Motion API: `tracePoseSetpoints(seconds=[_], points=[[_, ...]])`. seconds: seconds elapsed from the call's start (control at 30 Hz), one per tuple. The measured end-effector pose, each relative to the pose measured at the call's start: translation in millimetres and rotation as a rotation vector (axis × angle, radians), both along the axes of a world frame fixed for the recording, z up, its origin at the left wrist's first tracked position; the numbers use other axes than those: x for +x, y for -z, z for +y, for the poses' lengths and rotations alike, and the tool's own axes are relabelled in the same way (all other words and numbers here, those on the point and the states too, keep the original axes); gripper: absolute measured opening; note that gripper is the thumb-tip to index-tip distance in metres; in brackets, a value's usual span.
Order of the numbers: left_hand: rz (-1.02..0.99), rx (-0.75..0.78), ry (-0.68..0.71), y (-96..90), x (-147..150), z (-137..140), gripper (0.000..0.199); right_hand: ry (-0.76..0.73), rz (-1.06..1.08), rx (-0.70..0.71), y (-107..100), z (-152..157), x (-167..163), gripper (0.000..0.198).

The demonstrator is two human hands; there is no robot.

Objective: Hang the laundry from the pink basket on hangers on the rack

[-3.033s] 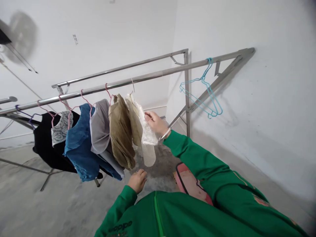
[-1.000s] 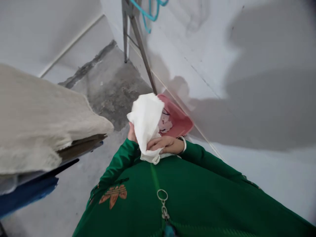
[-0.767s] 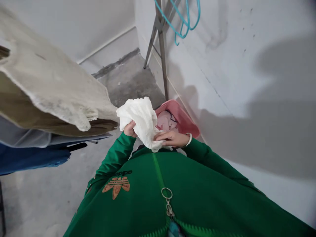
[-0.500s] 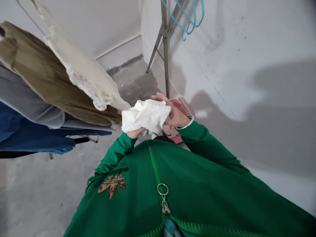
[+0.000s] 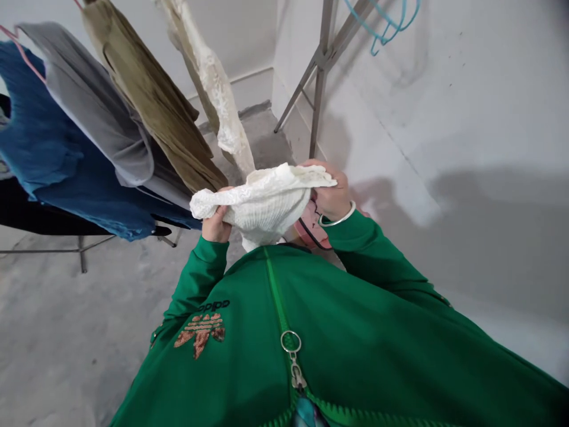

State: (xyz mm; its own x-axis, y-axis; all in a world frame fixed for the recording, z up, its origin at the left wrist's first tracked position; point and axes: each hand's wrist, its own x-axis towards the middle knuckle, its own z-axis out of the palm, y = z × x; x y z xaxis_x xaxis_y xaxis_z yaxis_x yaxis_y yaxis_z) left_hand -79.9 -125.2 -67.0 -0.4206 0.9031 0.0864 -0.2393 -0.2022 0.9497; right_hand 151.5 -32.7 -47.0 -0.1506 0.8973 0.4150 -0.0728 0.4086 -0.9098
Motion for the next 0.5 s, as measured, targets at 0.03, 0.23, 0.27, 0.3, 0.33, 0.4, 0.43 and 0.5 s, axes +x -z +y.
tracePoseSetpoints(seconds=[0.03,0.23,0.27,0.3,0.33,0.4,0.43,0.5], points=[[-0.054,0.019,-0.013,-2.6,-5,-4,0.057,0.04,0.025,0.012,-1,-1,-3,0.028],[-0.204,0.03,-0.083,2.3,-43,-30,0.032,0.041,-0.004,0.182,-14,-3,-12,0.026],[-0.197,0.02,-0.058,3.2,-52,-35,0.03,0.001,-0.004,0.229,-19,-4,-13,0.022],[-0.179,0.007,-0.004,3.0,-60,-40,0.03,-0.04,0.0,0.268,-23,-4,-15,0.017],[-0.155,-0.014,0.093,1.8,-69,-45,0.032,-0.076,0.006,0.301,-28,-5,-17,0.013],[-0.116,-0.066,0.375,-3.2,-80,-51,0.05,-0.135,0.017,0.35,-36,-6,-23,0.012],[-0.102,-0.094,0.527,-6.0,-81,-52,0.064,-0.16,0.019,0.379,-40,-6,-27,0.014],[-0.067,-0.136,0.768,-9.8,-70,-49,0.088,-0.212,0.014,0.443,-44,-7,-37,0.017]])
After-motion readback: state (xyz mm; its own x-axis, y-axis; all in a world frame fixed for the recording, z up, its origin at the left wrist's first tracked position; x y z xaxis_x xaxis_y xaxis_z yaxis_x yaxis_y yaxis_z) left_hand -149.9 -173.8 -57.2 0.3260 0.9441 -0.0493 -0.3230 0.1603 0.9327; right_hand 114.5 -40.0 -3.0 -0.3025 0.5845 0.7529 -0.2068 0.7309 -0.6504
